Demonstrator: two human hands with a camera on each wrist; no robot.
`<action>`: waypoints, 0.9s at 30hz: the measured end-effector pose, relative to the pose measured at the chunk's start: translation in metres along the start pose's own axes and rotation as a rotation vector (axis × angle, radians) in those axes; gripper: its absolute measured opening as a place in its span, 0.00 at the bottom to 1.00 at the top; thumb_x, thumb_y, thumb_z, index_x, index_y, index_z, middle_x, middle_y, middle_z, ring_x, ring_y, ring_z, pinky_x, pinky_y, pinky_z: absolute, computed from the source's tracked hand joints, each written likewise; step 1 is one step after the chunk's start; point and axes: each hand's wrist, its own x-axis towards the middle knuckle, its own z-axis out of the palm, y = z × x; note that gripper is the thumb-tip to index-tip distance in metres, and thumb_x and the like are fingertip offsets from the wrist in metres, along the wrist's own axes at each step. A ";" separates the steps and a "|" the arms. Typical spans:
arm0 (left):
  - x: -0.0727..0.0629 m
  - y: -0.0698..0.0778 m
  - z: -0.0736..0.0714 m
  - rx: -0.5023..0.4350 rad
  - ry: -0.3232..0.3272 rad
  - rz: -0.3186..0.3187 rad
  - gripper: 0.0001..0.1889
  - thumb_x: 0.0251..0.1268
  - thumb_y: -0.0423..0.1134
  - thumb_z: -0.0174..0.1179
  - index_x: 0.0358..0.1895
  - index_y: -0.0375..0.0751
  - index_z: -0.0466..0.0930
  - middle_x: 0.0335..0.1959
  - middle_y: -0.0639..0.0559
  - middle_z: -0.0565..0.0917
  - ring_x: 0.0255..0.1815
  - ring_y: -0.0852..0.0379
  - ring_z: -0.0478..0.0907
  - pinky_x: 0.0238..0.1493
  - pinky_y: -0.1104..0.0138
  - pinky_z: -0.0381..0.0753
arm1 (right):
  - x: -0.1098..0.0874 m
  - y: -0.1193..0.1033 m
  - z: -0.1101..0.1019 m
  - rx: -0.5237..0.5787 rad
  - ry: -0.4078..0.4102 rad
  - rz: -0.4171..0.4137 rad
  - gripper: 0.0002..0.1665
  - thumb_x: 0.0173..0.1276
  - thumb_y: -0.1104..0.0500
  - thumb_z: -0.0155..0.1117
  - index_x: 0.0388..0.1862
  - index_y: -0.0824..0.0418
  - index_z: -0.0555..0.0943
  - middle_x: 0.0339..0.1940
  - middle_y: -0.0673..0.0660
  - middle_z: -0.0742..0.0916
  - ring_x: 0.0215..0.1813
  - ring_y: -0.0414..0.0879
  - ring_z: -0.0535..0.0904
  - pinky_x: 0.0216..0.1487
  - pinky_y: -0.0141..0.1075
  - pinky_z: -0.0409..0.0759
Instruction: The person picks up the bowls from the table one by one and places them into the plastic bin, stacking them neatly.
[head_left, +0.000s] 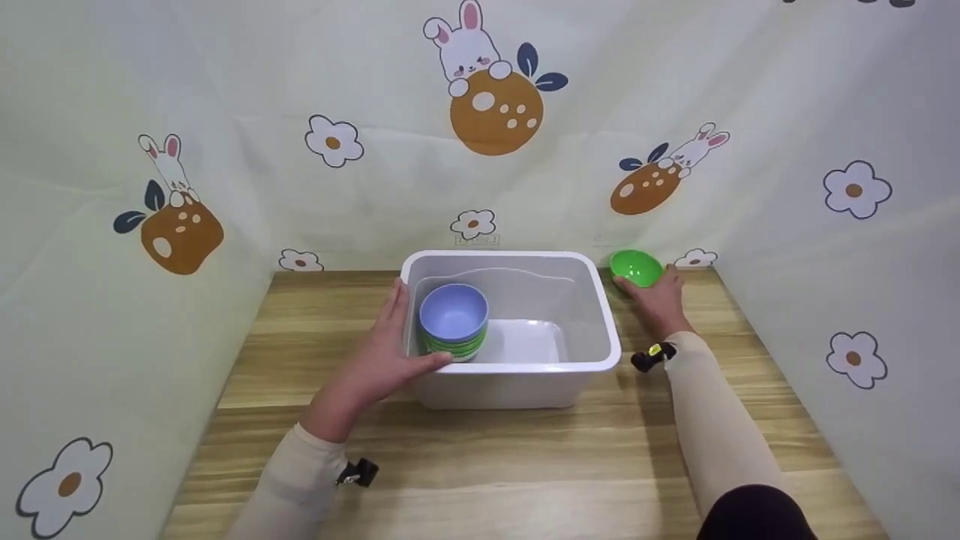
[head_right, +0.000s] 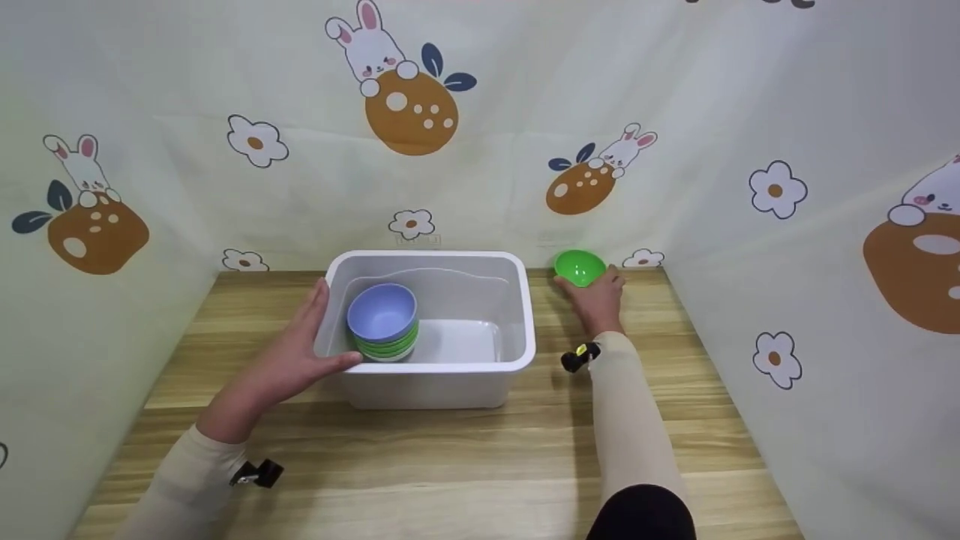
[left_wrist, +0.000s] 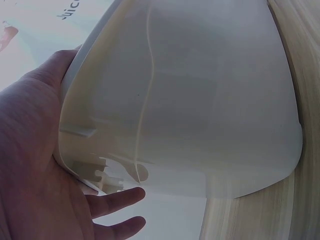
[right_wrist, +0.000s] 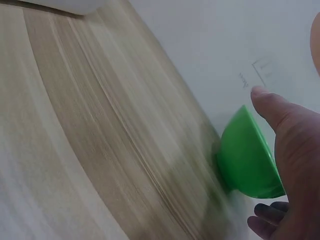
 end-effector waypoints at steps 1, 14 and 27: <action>0.000 0.000 0.000 -0.007 0.000 -0.001 0.77 0.53 0.81 0.73 0.93 0.48 0.33 0.94 0.48 0.33 0.90 0.29 0.48 0.80 0.29 0.61 | 0.001 0.001 0.001 0.001 0.004 -0.003 0.86 0.65 0.27 0.79 0.90 0.72 0.33 0.86 0.79 0.53 0.86 0.71 0.57 0.87 0.59 0.59; 0.002 -0.001 0.002 -0.012 -0.002 -0.003 0.78 0.54 0.80 0.74 0.93 0.47 0.32 0.94 0.49 0.33 0.90 0.30 0.47 0.80 0.30 0.61 | 0.012 0.007 0.013 0.057 0.032 -0.019 0.83 0.65 0.34 0.83 0.91 0.70 0.36 0.85 0.78 0.54 0.86 0.70 0.57 0.88 0.57 0.58; 0.001 0.000 0.000 0.002 -0.009 -0.014 0.78 0.54 0.81 0.72 0.93 0.47 0.32 0.94 0.48 0.33 0.90 0.30 0.47 0.80 0.30 0.61 | 0.012 0.007 0.018 0.079 0.053 -0.008 0.86 0.65 0.35 0.84 0.91 0.68 0.31 0.88 0.77 0.51 0.88 0.69 0.53 0.89 0.57 0.55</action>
